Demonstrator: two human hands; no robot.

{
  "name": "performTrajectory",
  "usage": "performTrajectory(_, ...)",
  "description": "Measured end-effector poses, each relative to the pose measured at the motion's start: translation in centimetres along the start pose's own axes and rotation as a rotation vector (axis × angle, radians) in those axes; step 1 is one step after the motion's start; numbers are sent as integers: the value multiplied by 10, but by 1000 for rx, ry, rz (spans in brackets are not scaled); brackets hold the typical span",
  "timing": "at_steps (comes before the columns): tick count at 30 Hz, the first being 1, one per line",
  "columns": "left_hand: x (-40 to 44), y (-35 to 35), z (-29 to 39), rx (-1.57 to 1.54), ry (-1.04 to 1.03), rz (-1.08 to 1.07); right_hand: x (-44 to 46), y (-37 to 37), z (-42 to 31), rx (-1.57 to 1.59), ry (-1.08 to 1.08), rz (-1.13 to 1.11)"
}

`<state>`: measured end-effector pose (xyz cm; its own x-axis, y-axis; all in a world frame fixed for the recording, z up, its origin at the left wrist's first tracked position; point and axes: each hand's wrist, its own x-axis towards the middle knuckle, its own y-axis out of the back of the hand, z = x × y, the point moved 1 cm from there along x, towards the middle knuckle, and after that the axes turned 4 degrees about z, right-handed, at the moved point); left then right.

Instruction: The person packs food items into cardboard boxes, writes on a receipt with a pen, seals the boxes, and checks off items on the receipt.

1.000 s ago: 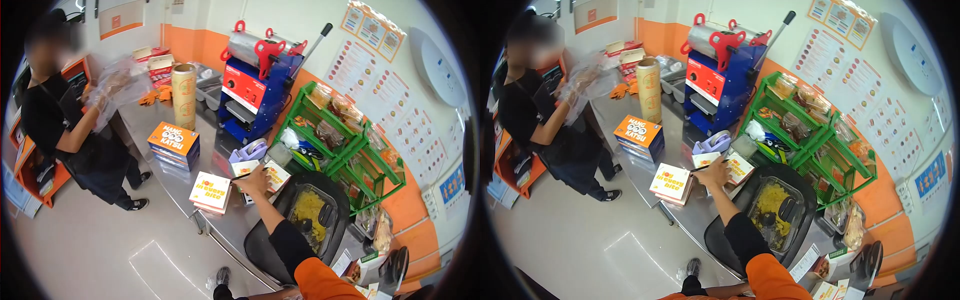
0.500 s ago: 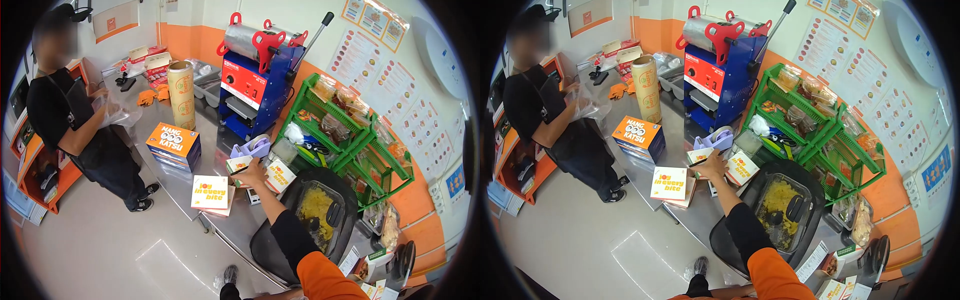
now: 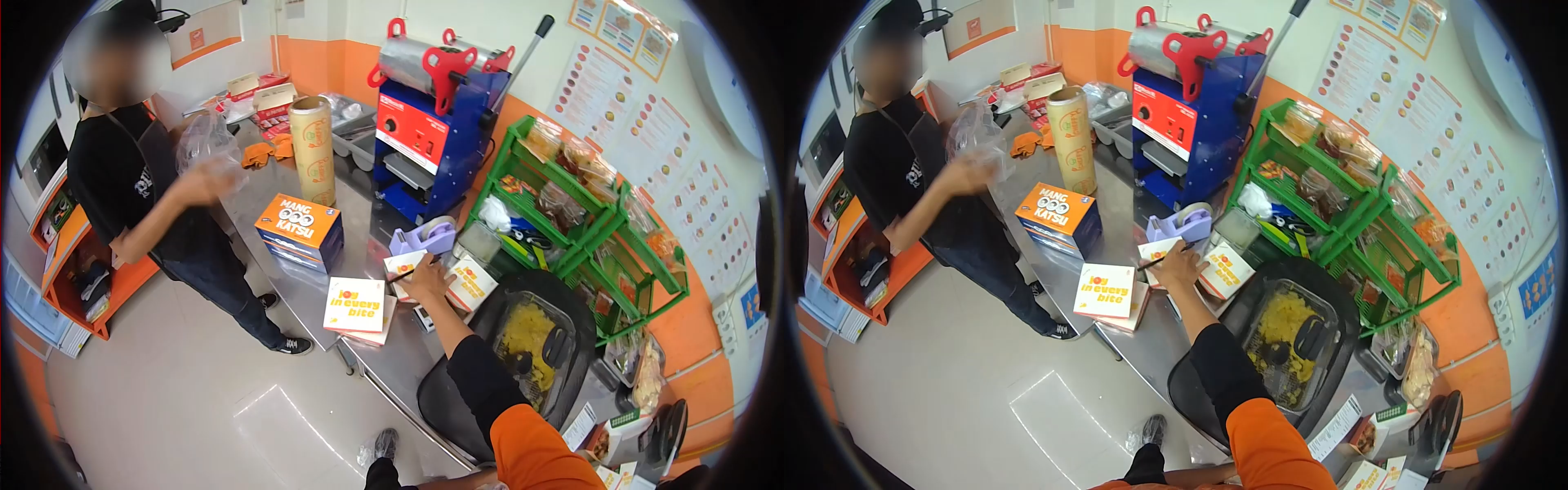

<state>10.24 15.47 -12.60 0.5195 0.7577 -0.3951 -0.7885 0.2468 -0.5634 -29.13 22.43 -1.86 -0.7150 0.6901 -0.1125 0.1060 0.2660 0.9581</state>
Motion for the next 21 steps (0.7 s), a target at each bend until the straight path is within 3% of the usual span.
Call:
performTrajectory(2,2,-8,-3,-6,-7,3,1,10,14,173,52,-1)
performTrajectory(4,7,-19,-14,-10,-11,12,4,23,44,276,336,201)
performTrajectory(6,11,-30,-26,-12,-25,29,-57,115,75,566,641,330)
performTrajectory(8,14,-35,-31,-33,-6,59,-137,207,130,749,628,143)
performTrajectory(9,10,-39,-21,-50,12,81,-180,237,163,847,728,263)
performTrajectory(11,-9,-50,15,-124,93,120,-262,281,243,1026,524,251)
performTrajectory(12,-10,-55,23,-101,123,123,-302,280,279,1106,441,438)
performTrajectory(14,-9,-60,30,-61,181,156,-368,270,344,893,148,627)
performTrajectory(15,-7,-60,30,-63,198,170,-393,250,367,999,-35,646)
performTrajectory(18,-3,-64,32,-84,241,204,-430,150,428,1324,-302,765)
performTrajectory(21,1,-61,29,-127,302,222,-439,50,454,1321,-501,831)
